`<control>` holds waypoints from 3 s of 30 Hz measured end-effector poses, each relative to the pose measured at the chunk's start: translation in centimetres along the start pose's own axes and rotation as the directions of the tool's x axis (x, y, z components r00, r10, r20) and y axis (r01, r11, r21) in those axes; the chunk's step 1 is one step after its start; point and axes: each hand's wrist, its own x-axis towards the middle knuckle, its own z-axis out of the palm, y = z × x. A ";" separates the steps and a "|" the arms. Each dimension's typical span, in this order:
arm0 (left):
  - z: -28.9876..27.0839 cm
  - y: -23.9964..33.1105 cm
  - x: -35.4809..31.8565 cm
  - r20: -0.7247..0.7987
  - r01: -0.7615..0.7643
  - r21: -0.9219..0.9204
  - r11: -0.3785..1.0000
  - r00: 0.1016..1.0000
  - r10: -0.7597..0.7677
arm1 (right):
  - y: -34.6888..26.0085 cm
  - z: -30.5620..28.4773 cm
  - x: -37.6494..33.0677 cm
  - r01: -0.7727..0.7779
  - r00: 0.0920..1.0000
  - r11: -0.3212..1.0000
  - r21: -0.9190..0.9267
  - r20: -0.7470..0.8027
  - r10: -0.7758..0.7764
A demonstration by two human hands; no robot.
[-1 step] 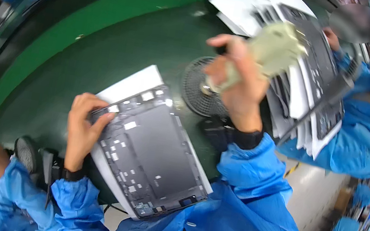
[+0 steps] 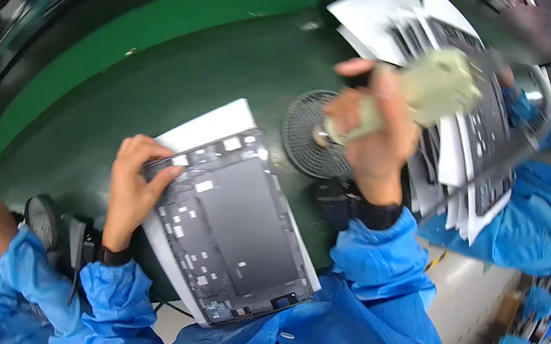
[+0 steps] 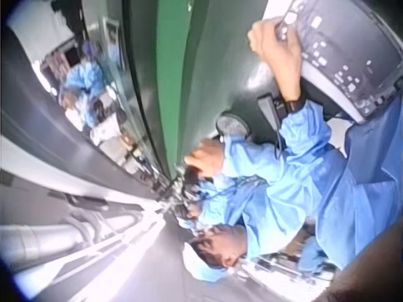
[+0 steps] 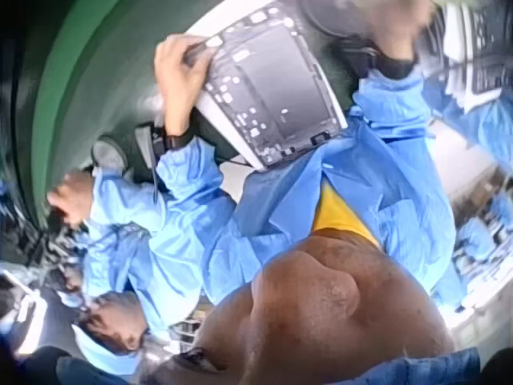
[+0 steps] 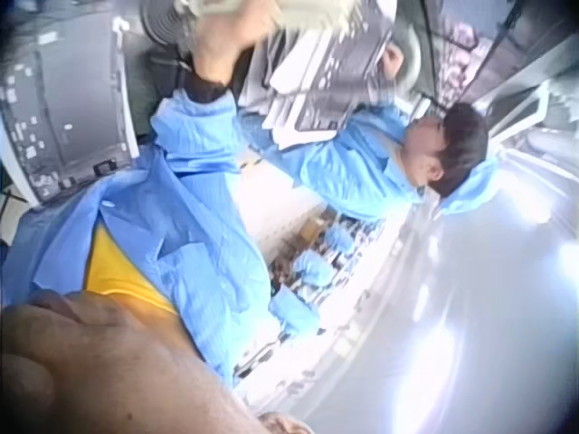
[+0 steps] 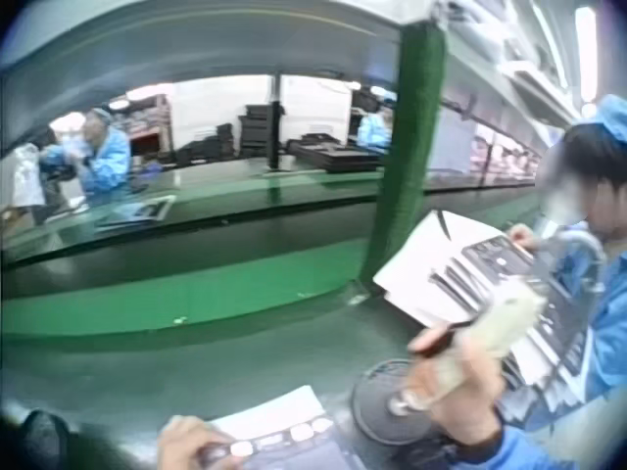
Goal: The recorder is assembling tablets on a factory production line, using an electric screwdriver to secure components.
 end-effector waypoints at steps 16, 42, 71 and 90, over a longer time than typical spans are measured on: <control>0.1 -0.6 -0.7 -0.076 0.075 -0.053 0.996 0.994 -0.079 | 3.8 13.0 -0.7 -0.108 0.956 0.993 -0.040 0.270 0.115; 0.1 -0.9 -0.8 -0.065 0.095 -0.030 0.995 0.993 -0.096 | 5.5 14.5 -0.8 -0.135 0.912 0.976 -0.172 0.365 0.190; -0.4 1.0 -0.1 0.132 -0.151 0.131 0.980 0.982 0.134 | 0.8 1.7 -0.3 0.034 0.992 0.991 -0.132 -0.117 -0.050; -1.1 0.7 -0.5 0.108 -0.082 0.063 0.995 0.991 0.075 | 1.6 2.0 -0.3 0.033 0.993 0.999 0.003 -0.118 -0.032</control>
